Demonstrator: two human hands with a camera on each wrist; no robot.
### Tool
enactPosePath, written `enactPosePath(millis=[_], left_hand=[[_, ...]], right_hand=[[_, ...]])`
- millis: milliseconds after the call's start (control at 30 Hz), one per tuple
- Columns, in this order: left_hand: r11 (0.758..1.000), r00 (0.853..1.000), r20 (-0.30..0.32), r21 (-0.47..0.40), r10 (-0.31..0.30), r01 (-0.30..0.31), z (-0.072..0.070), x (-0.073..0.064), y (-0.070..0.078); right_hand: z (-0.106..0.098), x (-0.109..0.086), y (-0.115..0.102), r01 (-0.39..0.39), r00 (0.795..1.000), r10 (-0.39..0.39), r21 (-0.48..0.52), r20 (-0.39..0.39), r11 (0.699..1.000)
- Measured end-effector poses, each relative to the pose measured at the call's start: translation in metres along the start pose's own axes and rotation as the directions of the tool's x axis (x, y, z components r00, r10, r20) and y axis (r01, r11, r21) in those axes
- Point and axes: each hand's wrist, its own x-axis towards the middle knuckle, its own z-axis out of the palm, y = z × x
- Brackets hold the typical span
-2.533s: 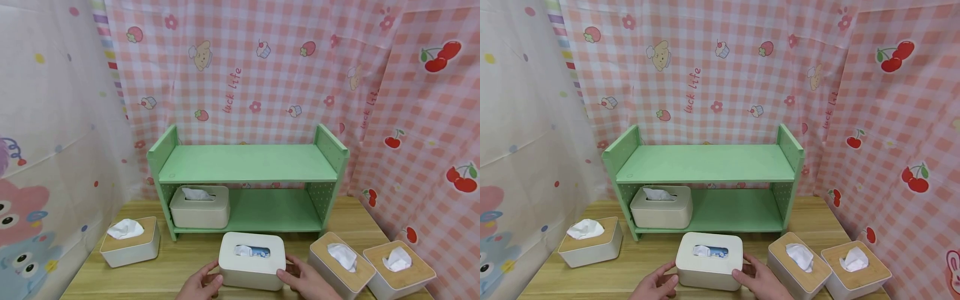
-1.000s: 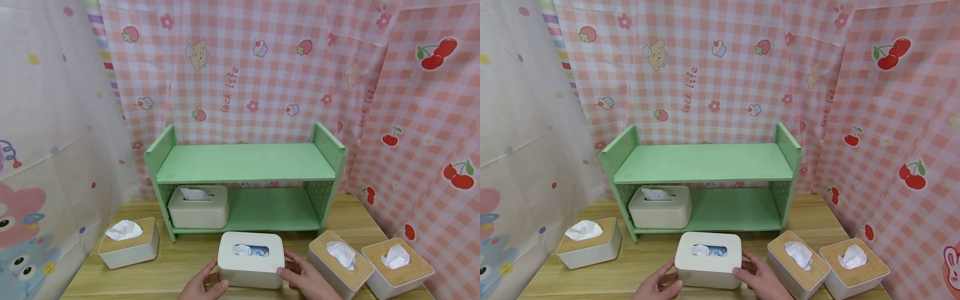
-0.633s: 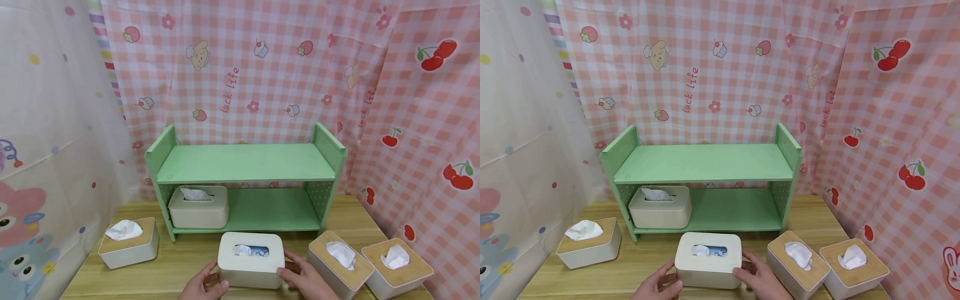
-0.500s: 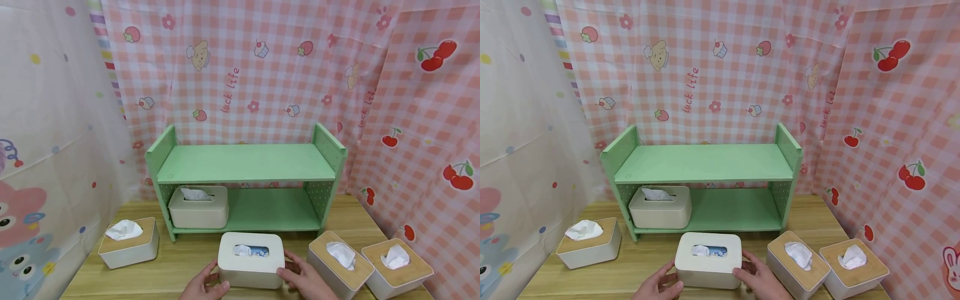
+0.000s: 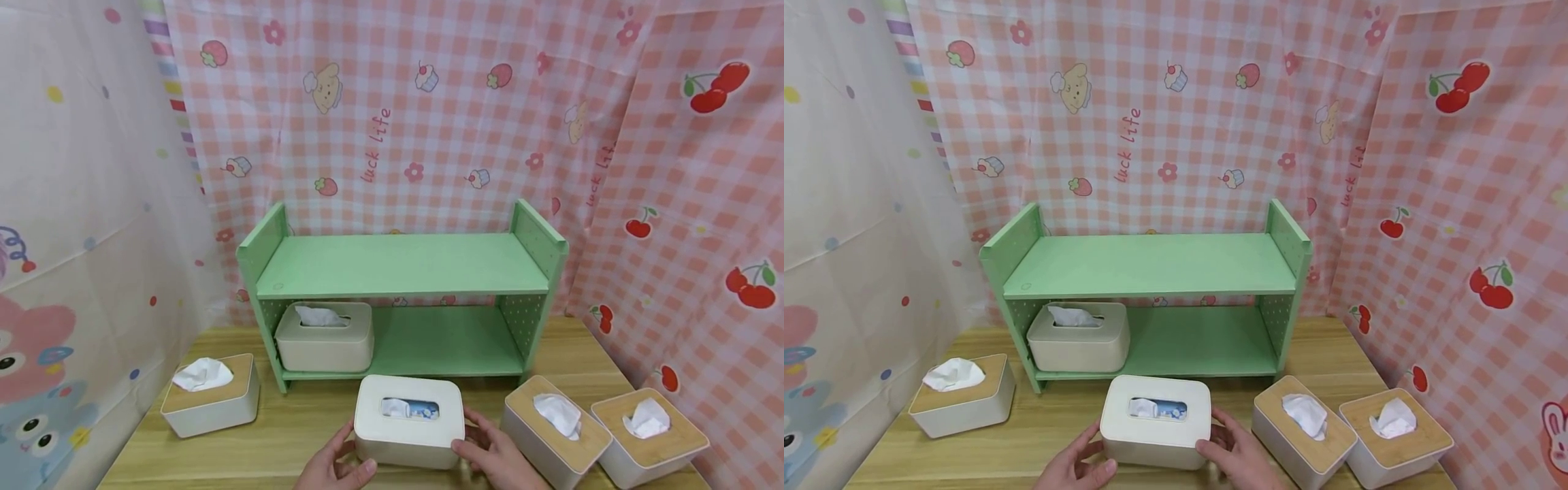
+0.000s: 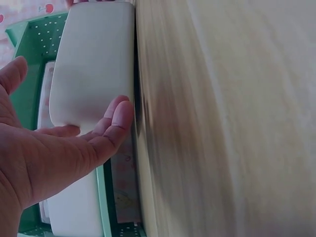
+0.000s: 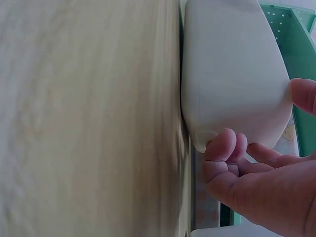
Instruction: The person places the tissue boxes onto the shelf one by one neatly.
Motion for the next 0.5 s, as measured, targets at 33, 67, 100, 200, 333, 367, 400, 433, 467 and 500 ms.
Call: enactPosePath(millis=[33, 67, 100, 200, 333, 367, 400, 433, 467, 500], left_hand=[[1.0, 1.0, -0.006, 0.003, 0.0, 0.0, 0.0, 0.0, 0.0], [1.0, 1.0, -0.012, 0.004, -0.001, 0.001, 0.001, 0.0, 0.001], [1.0, 1.0, -0.018, 0.008, -0.001, 0.001, 0.001, 0.0, 0.001], [1.0, 0.999, -0.032, 0.025, -0.004, 0.005, 0.003, 0.0, 0.002], [0.998, 0.999, -0.047, 0.055, -0.01, 0.013, 0.004, 0.0, 0.004], [0.998, 0.999, -0.05, 0.059, -0.011, 0.014, 0.004, -0.001, 0.005], [0.998, 0.999, -0.053, 0.062, -0.009, 0.013, 0.004, -0.001, 0.005], [0.998, 0.998, -0.056, 0.065, -0.009, 0.012, 0.004, -0.001, 0.005], [0.998, 0.998, -0.061, 0.067, -0.008, 0.013, 0.004, -0.001, 0.006], [0.998, 0.998, -0.064, 0.067, -0.003, 0.007, 0.005, -0.002, 0.006]], right_hand=[[0.0, 0.001, 0.002, 0.01, 1.0, -0.01, 0.002, 0.006, 1.0], [-0.001, 0.002, 0.004, 0.022, 1.0, -0.022, 0.006, 0.012, 1.0], [-0.002, 0.004, 0.007, 0.028, 0.999, -0.028, 0.013, 0.016, 1.0], [-0.007, 0.011, 0.02, 0.038, 0.999, -0.039, 0.009, 0.024, 0.999], [-0.011, 0.017, 0.031, 0.036, 0.999, -0.036, 0.016, 0.022, 0.999], [-0.011, 0.018, 0.031, 0.018, 1.0, -0.018, 0.023, 0.018, 1.0], [-0.01, 0.018, 0.03, 0.018, 1.0, -0.019, 0.017, 0.016, 1.0], [-0.009, 0.016, 0.027, 0.008, 1.0, -0.008, 0.009, 0.005, 1.0], [-0.007, 0.015, 0.023, -0.016, 1.0, 0.016, 0.011, -0.004, 1.0], [-0.005, 0.012, 0.018, -0.016, 1.0, 0.016, 0.006, -0.016, 1.0]])
